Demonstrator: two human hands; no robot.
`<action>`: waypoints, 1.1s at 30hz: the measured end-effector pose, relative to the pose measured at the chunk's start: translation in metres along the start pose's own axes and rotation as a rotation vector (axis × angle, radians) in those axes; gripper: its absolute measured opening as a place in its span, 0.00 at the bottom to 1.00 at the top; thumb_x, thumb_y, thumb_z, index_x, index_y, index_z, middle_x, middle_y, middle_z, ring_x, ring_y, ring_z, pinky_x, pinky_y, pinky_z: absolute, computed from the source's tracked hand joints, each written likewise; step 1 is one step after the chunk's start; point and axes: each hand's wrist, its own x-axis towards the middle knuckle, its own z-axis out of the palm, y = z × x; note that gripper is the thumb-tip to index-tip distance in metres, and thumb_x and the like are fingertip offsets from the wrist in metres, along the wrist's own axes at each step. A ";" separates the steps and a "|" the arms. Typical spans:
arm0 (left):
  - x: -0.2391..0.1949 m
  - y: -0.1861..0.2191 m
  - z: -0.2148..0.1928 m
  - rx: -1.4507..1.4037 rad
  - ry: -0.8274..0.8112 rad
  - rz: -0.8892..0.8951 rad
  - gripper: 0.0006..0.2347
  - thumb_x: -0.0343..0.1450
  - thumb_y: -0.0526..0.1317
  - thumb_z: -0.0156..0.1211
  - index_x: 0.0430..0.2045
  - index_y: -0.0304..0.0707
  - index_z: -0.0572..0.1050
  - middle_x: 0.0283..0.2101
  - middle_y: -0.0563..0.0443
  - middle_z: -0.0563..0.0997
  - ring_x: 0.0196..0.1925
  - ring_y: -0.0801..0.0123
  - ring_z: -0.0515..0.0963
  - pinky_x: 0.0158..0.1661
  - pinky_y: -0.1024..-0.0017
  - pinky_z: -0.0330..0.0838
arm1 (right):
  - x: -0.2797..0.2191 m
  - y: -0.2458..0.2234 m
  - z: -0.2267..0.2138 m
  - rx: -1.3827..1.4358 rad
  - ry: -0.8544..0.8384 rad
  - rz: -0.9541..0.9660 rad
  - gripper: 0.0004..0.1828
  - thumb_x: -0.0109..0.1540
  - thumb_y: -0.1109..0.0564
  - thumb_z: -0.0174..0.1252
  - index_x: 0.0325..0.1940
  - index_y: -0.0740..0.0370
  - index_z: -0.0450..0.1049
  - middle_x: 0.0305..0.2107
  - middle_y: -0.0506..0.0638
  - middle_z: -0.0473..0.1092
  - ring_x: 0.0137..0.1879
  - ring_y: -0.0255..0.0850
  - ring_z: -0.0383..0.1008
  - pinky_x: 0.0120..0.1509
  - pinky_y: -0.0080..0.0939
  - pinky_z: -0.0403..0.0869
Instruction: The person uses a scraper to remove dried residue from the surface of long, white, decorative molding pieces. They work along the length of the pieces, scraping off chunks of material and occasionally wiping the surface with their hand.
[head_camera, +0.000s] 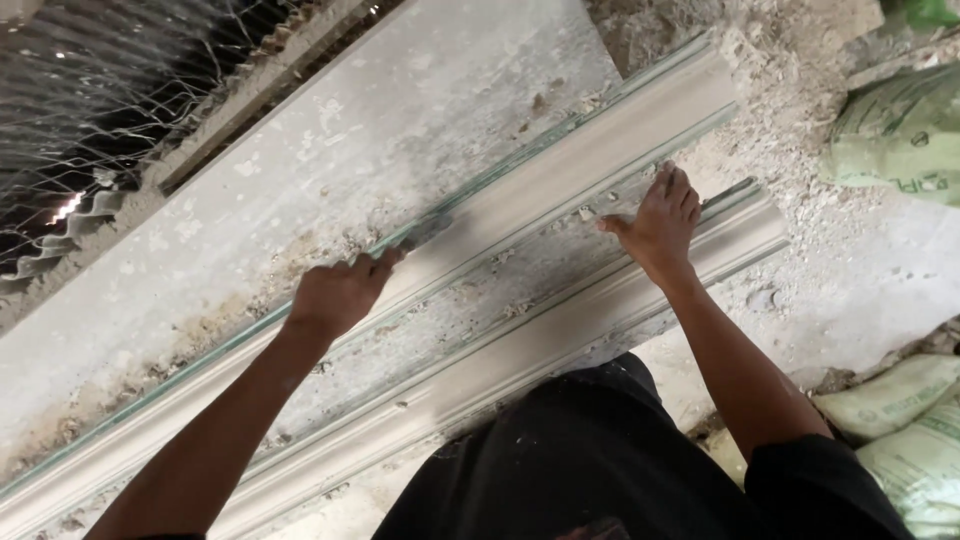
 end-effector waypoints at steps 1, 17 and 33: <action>0.026 0.010 -0.013 -0.005 -0.008 0.012 0.25 0.75 0.37 0.45 0.71 0.45 0.56 0.41 0.43 0.82 0.22 0.65 0.80 0.11 0.70 0.71 | 0.000 -0.001 -0.001 0.000 -0.008 0.013 0.72 0.51 0.30 0.74 0.77 0.79 0.43 0.71 0.74 0.47 0.75 0.67 0.48 0.78 0.66 0.47; 0.371 0.127 -0.124 -0.239 0.330 -0.002 0.04 0.68 0.34 0.61 0.25 0.42 0.83 0.29 0.44 0.84 0.30 0.58 0.85 0.26 0.60 0.79 | 0.005 -0.004 0.002 -0.031 -0.063 0.088 0.72 0.51 0.30 0.70 0.79 0.71 0.36 0.74 0.71 0.40 0.79 0.65 0.38 0.80 0.63 0.42; 0.102 0.020 -0.040 -0.691 0.086 -0.434 0.16 0.77 0.55 0.49 0.57 0.65 0.75 0.23 0.51 0.80 0.19 0.64 0.78 0.22 0.62 0.72 | 0.002 0.006 0.009 -0.006 -0.016 -0.036 0.70 0.56 0.28 0.67 0.79 0.79 0.39 0.71 0.75 0.44 0.75 0.67 0.45 0.77 0.69 0.44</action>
